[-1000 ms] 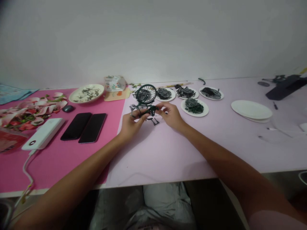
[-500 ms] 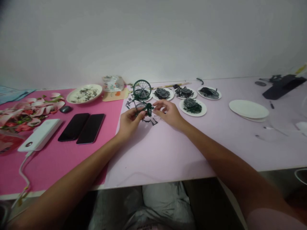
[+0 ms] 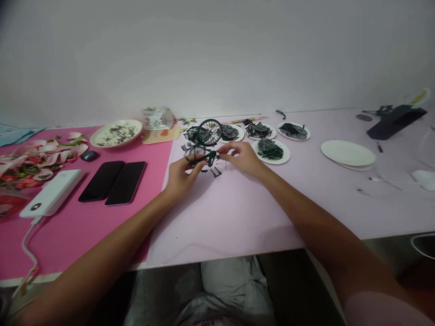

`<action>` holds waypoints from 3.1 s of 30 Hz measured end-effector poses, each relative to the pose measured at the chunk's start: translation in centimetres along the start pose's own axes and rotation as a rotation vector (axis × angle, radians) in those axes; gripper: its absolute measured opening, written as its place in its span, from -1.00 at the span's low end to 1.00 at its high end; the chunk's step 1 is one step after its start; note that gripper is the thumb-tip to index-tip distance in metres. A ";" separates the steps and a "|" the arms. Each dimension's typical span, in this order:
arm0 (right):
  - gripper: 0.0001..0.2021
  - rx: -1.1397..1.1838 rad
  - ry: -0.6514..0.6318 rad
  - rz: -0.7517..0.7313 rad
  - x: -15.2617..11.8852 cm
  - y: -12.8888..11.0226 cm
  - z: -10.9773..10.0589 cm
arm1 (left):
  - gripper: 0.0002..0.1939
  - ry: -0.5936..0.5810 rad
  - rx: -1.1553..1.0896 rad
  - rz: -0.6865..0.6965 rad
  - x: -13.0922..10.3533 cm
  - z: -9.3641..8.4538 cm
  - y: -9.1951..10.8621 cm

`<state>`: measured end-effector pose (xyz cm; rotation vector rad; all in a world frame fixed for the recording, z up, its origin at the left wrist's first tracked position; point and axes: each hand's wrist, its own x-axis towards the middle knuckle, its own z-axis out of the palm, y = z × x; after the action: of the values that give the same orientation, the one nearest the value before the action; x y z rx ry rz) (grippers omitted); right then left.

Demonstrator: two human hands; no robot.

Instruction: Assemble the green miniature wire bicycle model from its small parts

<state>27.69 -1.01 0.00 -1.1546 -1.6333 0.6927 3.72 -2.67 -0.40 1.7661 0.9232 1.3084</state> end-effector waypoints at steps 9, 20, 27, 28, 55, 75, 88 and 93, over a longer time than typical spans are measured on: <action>-0.64 0.015 -0.074 0.096 -0.8 -0.4 1.2 | -0.78 -0.018 0.120 0.109 -0.1 -0.3 -0.5; -0.72 -0.053 -0.154 0.094 -1.6 -1.6 1.6 | -0.65 0.053 -0.041 -0.063 0.0 0.0 -0.6; -0.66 0.033 -0.148 0.057 -1.0 -1.9 1.1 | -0.42 0.064 -0.344 -0.234 0.9 0.2 -1.4; -0.67 0.045 -0.153 0.055 -0.9 -1.9 1.1 | -0.40 0.059 -0.368 -0.254 0.9 0.1 -1.4; -0.81 -0.548 -0.281 -0.256 -0.2 1.5 -0.2 | -0.33 0.101 -0.343 -0.285 1.4 -0.5 -1.8; -0.72 -0.665 -0.294 -0.198 0.0 1.5 -0.4 | -0.33 0.069 -0.355 -0.300 1.4 -0.6 -1.8; -0.81 -0.755 -0.390 -0.196 0.0 2.2 -1.1 | -0.34 0.047 -0.382 -0.333 1.5 -0.2 -2.5; -0.80 -0.815 -0.387 -0.212 -0.3 1.7 -1.1 | -0.43 0.046 -0.396 -0.338 1.4 -0.1 -2.6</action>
<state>29.33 -0.69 -1.22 -1.4207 -2.4451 0.0844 3.59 -0.21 -2.03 1.2229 0.8724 1.2136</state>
